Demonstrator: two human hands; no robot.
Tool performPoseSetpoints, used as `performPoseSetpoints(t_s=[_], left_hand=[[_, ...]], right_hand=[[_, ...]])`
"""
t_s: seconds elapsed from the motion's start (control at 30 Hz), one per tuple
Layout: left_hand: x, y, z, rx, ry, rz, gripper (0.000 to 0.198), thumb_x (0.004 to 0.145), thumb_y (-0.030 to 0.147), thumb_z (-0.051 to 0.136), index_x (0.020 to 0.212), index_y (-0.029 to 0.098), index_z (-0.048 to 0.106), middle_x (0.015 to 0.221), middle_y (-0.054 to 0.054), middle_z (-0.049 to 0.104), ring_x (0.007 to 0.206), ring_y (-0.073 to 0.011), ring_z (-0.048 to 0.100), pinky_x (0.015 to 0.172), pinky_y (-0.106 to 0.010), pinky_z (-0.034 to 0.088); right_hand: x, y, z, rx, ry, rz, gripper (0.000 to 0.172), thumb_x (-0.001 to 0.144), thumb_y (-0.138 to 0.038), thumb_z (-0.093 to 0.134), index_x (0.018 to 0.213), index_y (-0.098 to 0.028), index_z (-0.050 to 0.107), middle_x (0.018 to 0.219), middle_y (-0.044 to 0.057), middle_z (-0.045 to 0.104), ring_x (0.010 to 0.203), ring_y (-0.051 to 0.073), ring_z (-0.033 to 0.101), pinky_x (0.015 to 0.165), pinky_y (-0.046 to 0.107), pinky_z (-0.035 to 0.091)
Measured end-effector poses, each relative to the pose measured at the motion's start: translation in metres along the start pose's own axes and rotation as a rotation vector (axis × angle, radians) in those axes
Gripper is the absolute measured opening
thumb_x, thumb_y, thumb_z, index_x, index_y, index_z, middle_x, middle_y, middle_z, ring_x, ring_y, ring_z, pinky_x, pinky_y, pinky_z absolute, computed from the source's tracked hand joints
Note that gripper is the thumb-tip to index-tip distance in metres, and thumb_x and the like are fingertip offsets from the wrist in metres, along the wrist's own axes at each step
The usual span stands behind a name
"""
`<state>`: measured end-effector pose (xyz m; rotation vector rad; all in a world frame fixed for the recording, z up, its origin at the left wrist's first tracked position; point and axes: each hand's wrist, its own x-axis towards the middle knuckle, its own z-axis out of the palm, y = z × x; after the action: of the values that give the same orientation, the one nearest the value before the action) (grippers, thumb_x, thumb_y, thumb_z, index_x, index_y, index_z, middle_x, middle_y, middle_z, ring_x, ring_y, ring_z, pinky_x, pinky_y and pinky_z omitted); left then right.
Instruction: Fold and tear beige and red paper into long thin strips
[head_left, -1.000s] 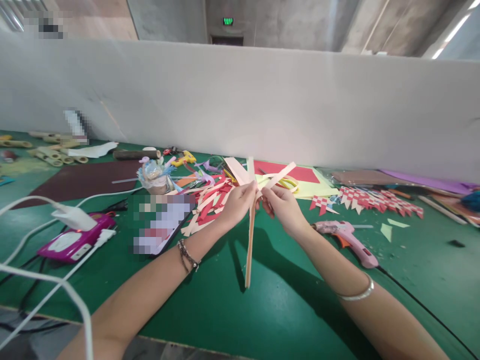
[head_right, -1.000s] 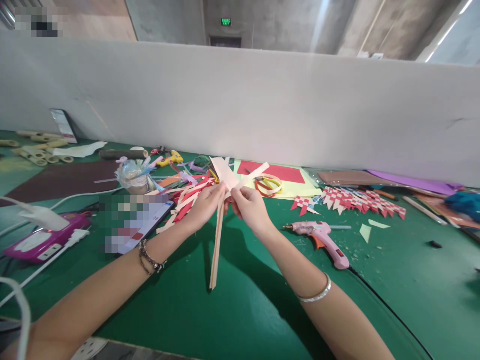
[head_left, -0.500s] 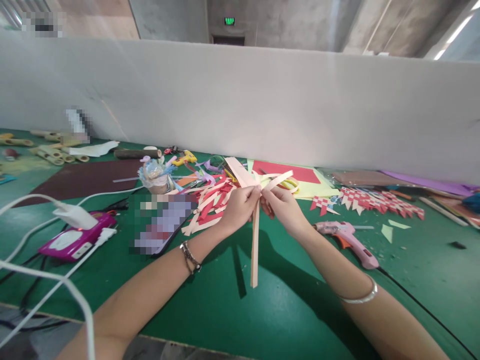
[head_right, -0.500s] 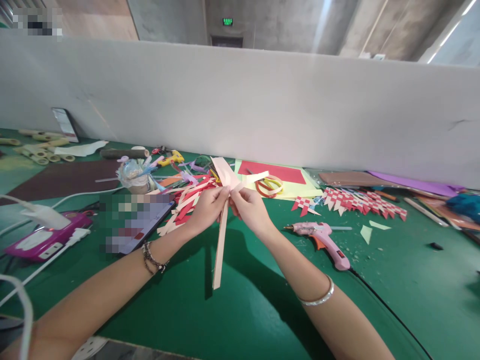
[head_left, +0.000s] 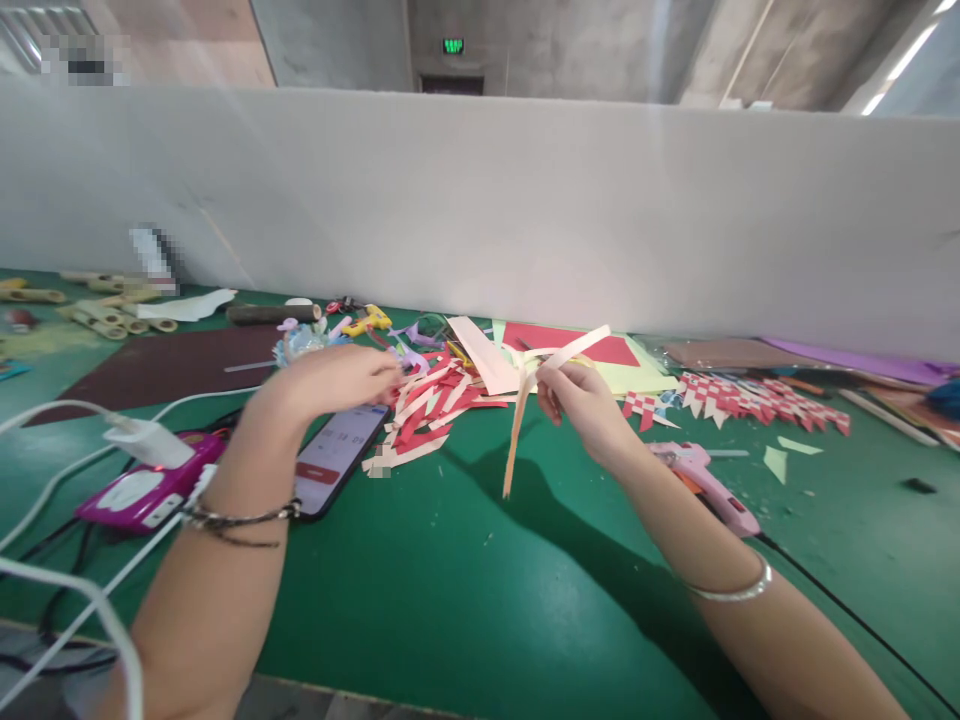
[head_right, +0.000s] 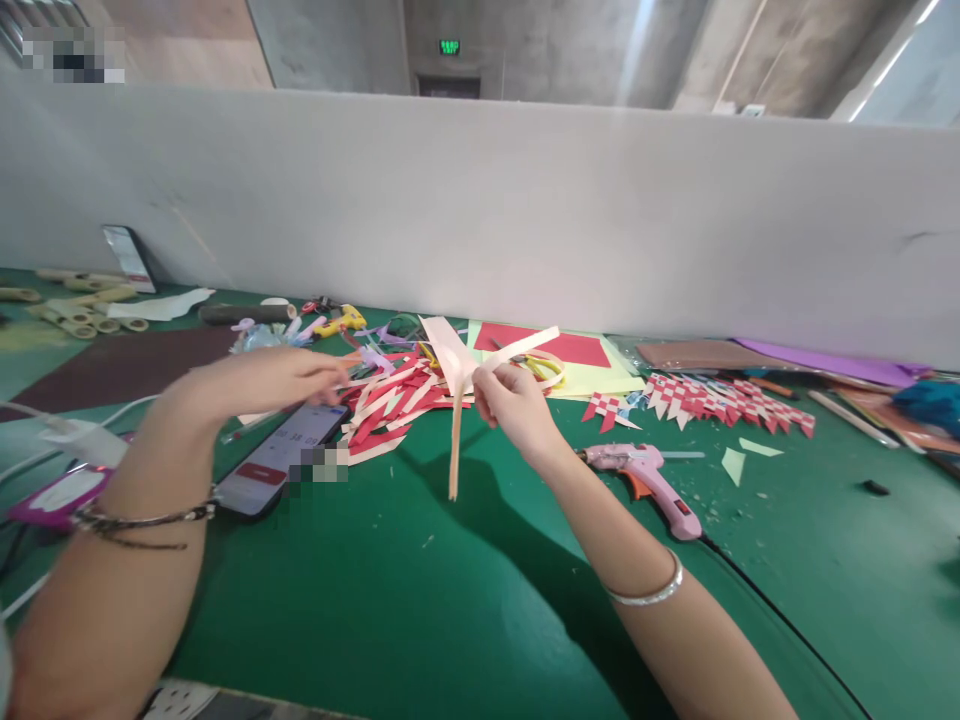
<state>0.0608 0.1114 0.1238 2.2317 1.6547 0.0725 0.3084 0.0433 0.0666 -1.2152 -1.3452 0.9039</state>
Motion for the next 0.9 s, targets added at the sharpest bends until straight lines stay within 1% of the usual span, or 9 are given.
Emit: performPoseSetpoints(t_s=[0.03,0.13,0.27,0.37,0.47,0.57,0.7,0.77,0.9], left_hand=[[0.0,-0.012,-0.006,0.017,-0.103,-0.167,0.022,0.073,0.03,0.044,0.081,0.021,0.062,0.082,-0.001,0.069,0.069,-0.0185,0.063,0.067,-0.026,0.042],[0.006,-0.041,-0.003,-0.001,-0.249,-0.315,0.019,0.068,0.028,0.047,0.077,0.017,0.06,0.077,-0.007,0.07,0.052,-0.0173,0.059,0.057,-0.028,0.043],[0.019,-0.06,0.008,-0.104,-0.256,-0.316,0.026,0.064,0.04,0.053,0.072,0.016,0.059,0.07,-0.01,0.068,0.04,-0.0131,0.048,0.047,-0.026,0.036],[0.019,-0.056,-0.002,-0.11,-0.198,-0.266,0.032,0.071,0.044,0.047,0.077,0.016,0.061,0.077,-0.007,0.069,0.044,-0.0096,0.047,0.053,-0.024,0.037],[0.014,-0.035,-0.016,-0.087,-0.097,-0.154,0.034,0.077,0.044,0.045,0.082,0.016,0.063,0.085,-0.005,0.069,0.052,-0.0094,0.054,0.059,-0.022,0.038],[0.012,0.001,-0.013,-0.131,-0.037,0.041,0.042,0.076,0.054,0.043,0.081,0.019,0.065,0.086,-0.005,0.069,0.056,-0.0127,0.057,0.053,-0.02,0.038],[0.02,0.056,0.018,-0.294,-0.064,0.337,0.058,0.078,0.065,0.034,0.069,0.017,0.067,0.072,-0.007,0.067,0.049,-0.013,0.054,0.045,-0.021,0.036],[0.024,0.077,0.035,-0.366,-0.101,0.445,0.053,0.078,0.063,0.04,0.069,0.018,0.065,0.067,-0.005,0.065,0.047,-0.0127,0.053,0.041,-0.021,0.034],[0.026,0.097,0.059,-0.453,-0.018,0.583,0.042,0.083,0.049,0.043,0.061,0.016,0.057,0.06,-0.002,0.061,0.04,-0.0093,0.049,0.042,-0.021,0.036]], right_hand=[[0.0,-0.001,-0.001,-0.002,0.005,-0.001,0.028,0.078,-0.025,0.045,0.051,-0.019,0.043,0.04,-0.006,0.044,0.036,0.005,0.037,0.043,0.02,0.031],[0.0,-0.004,-0.002,-0.003,0.023,-0.005,0.027,0.078,-0.024,0.045,0.051,-0.018,0.044,0.039,-0.006,0.044,0.036,0.005,0.036,0.042,0.02,0.03],[-0.001,-0.007,-0.002,-0.001,0.043,0.004,0.028,0.078,-0.024,0.045,0.051,-0.018,0.045,0.039,-0.006,0.044,0.036,0.005,0.036,0.042,0.02,0.03],[-0.002,-0.007,-0.003,0.013,0.051,0.01,0.027,0.078,-0.025,0.046,0.051,-0.018,0.045,0.039,-0.005,0.044,0.037,0.006,0.036,0.042,0.02,0.03],[-0.002,-0.008,-0.002,0.023,0.04,-0.002,0.027,0.078,-0.025,0.046,0.052,-0.019,0.044,0.04,-0.005,0.044,0.037,0.006,0.037,0.042,0.021,0.031],[-0.002,-0.009,-0.001,0.012,0.026,-0.016,0.028,0.078,-0.025,0.046,0.051,-0.019,0.044,0.04,-0.005,0.044,0.037,0.006,0.036,0.042,0.021,0.031],[-0.002,-0.008,-0.002,-0.025,0.046,-0.031,0.028,0.079,-0.026,0.046,0.052,-0.019,0.044,0.041,-0.006,0.043,0.038,0.006,0.037,0.042,0.021,0.031],[-0.001,-0.008,-0.005,-0.047,0.057,-0.04,0.028,0.079,-0.027,0.046,0.052,-0.019,0.046,0.041,-0.005,0.043,0.038,0.007,0.037,0.042,0.021,0.031],[0.001,-0.007,-0.009,-0.079,0.073,-0.056,0.03,0.079,-0.024,0.044,0.049,-0.019,0.044,0.04,-0.005,0.043,0.038,0.007,0.038,0.041,0.022,0.03]])
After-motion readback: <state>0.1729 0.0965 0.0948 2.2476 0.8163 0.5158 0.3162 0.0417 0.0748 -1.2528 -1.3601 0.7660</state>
